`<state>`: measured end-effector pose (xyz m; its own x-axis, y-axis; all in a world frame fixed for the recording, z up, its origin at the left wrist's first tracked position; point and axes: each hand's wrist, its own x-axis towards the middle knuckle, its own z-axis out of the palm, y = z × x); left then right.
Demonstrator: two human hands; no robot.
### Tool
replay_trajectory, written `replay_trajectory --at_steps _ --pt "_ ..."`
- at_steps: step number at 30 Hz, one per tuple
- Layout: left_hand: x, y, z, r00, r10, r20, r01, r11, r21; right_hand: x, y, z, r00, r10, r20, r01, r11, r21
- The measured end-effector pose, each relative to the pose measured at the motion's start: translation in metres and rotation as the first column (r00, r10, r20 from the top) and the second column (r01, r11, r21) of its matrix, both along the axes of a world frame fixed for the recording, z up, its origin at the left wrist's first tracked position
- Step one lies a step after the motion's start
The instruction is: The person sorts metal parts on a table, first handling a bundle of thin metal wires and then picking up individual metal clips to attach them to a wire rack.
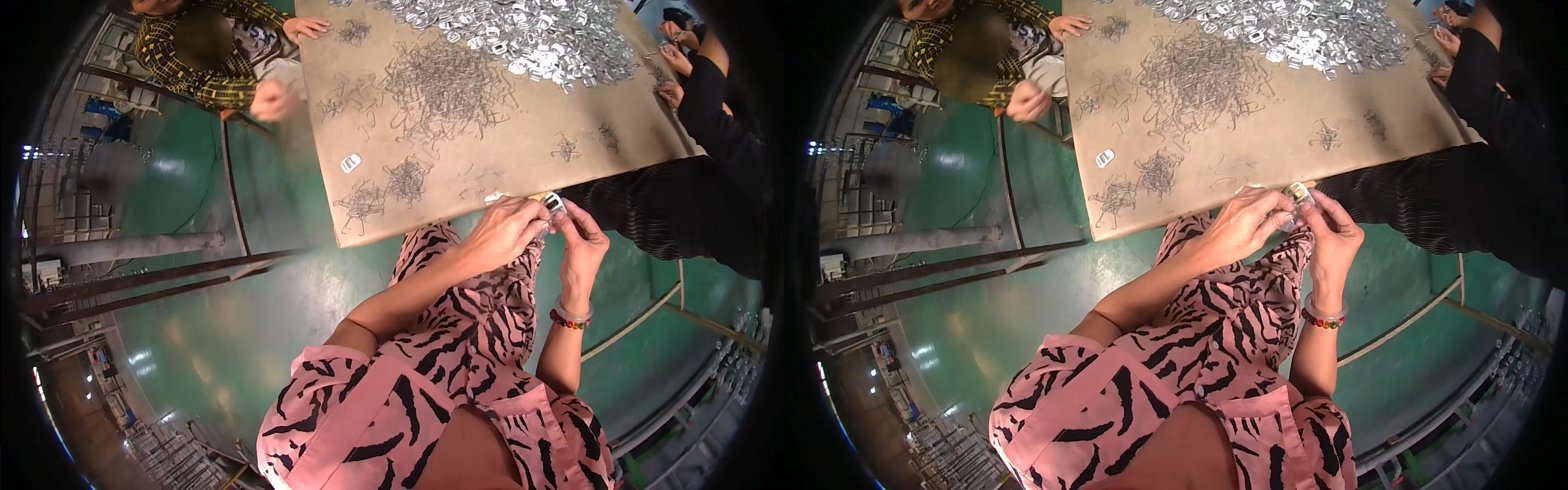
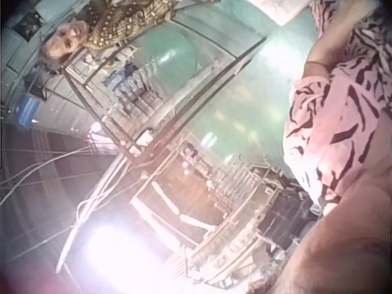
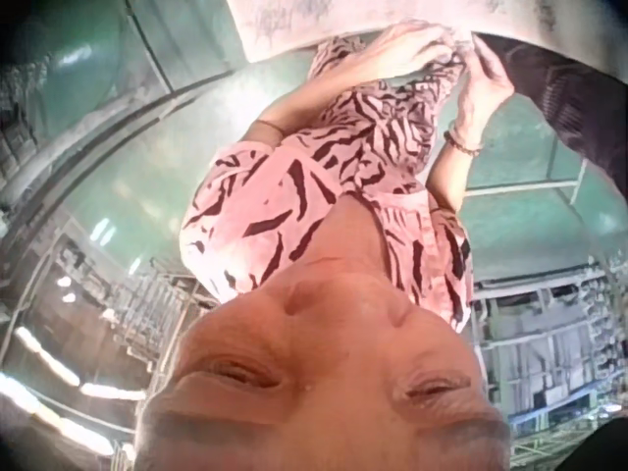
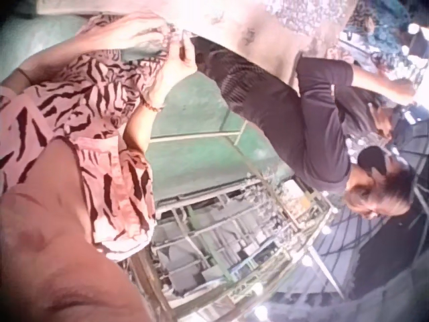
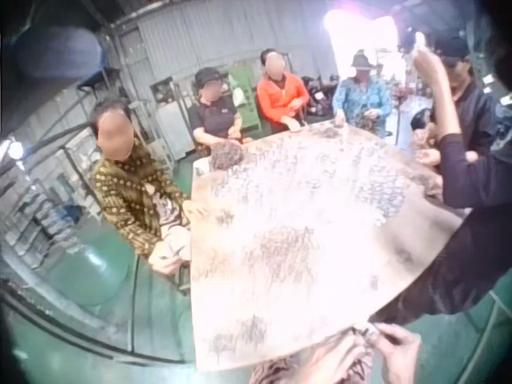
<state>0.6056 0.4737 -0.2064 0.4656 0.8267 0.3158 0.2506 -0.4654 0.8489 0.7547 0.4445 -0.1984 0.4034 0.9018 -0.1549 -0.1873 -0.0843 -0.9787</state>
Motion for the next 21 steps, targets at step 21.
replay_trajectory --at_steps 21 --pt "0.003 -0.013 -0.008 0.999 0.049 0.003 -0.049 0.989 0.138 -0.003 -0.023 -0.001 0.992 -0.094 -0.078 0.106 0.981 0.163"
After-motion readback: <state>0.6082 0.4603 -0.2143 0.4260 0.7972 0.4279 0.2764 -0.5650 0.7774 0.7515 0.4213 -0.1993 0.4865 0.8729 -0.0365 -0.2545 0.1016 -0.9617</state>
